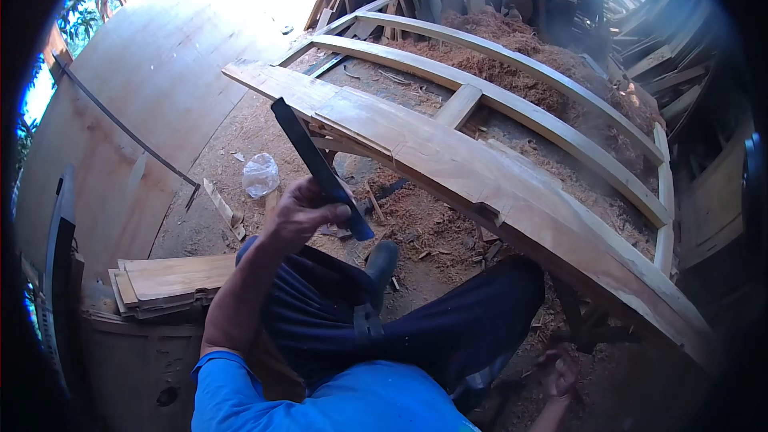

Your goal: The person carves a slot into a wooden frame member using a chisel and a hammer, then uses the chisel alone to smooth the interior of the carved section.

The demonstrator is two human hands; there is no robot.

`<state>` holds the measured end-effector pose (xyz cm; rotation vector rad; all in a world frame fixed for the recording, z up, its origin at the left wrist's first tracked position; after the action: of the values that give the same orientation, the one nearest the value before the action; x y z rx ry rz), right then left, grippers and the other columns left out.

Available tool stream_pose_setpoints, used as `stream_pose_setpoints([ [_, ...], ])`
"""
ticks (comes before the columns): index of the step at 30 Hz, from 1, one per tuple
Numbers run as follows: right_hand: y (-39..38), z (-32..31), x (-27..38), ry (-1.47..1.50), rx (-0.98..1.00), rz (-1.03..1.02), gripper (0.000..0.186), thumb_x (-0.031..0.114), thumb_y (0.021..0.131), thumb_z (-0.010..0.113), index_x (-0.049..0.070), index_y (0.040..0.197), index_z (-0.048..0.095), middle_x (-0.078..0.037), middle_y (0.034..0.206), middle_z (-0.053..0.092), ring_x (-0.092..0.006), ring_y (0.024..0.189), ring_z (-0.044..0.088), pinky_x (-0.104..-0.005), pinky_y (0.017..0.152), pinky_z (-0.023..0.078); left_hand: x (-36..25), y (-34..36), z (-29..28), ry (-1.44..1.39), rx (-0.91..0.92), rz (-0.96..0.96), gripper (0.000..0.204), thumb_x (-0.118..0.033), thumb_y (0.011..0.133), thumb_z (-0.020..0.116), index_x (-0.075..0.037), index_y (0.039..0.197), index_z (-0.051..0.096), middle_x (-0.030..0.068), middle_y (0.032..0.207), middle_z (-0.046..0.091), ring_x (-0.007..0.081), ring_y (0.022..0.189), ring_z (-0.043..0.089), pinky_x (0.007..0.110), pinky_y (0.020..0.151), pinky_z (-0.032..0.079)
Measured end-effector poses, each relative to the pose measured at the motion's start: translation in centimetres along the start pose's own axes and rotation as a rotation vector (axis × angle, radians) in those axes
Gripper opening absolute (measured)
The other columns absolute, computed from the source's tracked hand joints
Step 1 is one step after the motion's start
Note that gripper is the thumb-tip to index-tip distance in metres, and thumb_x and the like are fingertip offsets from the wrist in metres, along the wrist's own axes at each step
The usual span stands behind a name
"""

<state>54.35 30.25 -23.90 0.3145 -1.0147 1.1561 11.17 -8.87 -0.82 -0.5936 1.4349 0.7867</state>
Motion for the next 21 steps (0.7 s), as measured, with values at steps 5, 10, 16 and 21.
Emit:
stream_pose_setpoints([
  [5,-0.4,-8.5,-13.0,-0.913,-0.667,0.282,0.037,0.026,0.084,0.066,-0.003,0.107,0.067,-0.023,0.100,0.069,-0.0376,0.095,0.069,-0.0429,0.082,0.056,-4.6,6.1,-3.0,0.239,-0.050,0.181,0.022,0.002,0.088,0.069,-0.006,0.109,0.066,0.0047,0.093,0.068,0.0121,0.086,0.065,0.029,0.077,0.054],
  [10,1.1,-6.3,-18.6,-1.333,-0.569,0.359,0.037,0.025,0.084,0.065,-0.003,0.108,0.067,-0.023,0.101,0.069,-0.0379,0.095,0.069,-0.0431,0.083,0.056,-4.2,12.6,-2.6,0.319,0.110,0.199,0.017,-0.001,0.089,0.069,-0.007,0.106,0.067,0.0033,0.097,0.070,0.0142,0.096,0.066,0.030,0.089,0.052],
  [16,1.7,-5.0,-19.7,-1.480,-0.566,0.384,0.037,0.024,0.084,0.065,-0.003,0.109,0.066,-0.023,0.101,0.069,-0.0382,0.096,0.068,-0.0432,0.084,0.055,-1.4,15.4,-3.4,0.393,0.281,0.038,0.016,0.002,0.089,0.066,-0.003,0.104,0.063,0.0090,0.098,0.070,0.0211,0.101,0.068,0.037,0.091,0.054],
  [21,1.3,-4.6,-19.9,-1.546,-0.587,0.413,0.037,0.024,0.084,0.065,-0.003,0.109,0.066,-0.024,0.102,0.069,-0.0385,0.097,0.068,-0.0434,0.085,0.055,-1.2,16.4,-3.9,0.315,0.442,0.030,0.016,0.002,0.091,0.062,-0.001,0.106,0.062,0.0136,0.101,0.069,0.0263,0.102,0.068,0.041,0.094,0.055],
])
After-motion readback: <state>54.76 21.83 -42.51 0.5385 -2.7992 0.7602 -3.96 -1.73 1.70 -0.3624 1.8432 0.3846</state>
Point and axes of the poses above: each hand's wrist, its own y-axis towards the middle knuckle, its own z-axis out of the palm, x = y × z, the point moved 3 cm from there along y, towards the middle knuckle
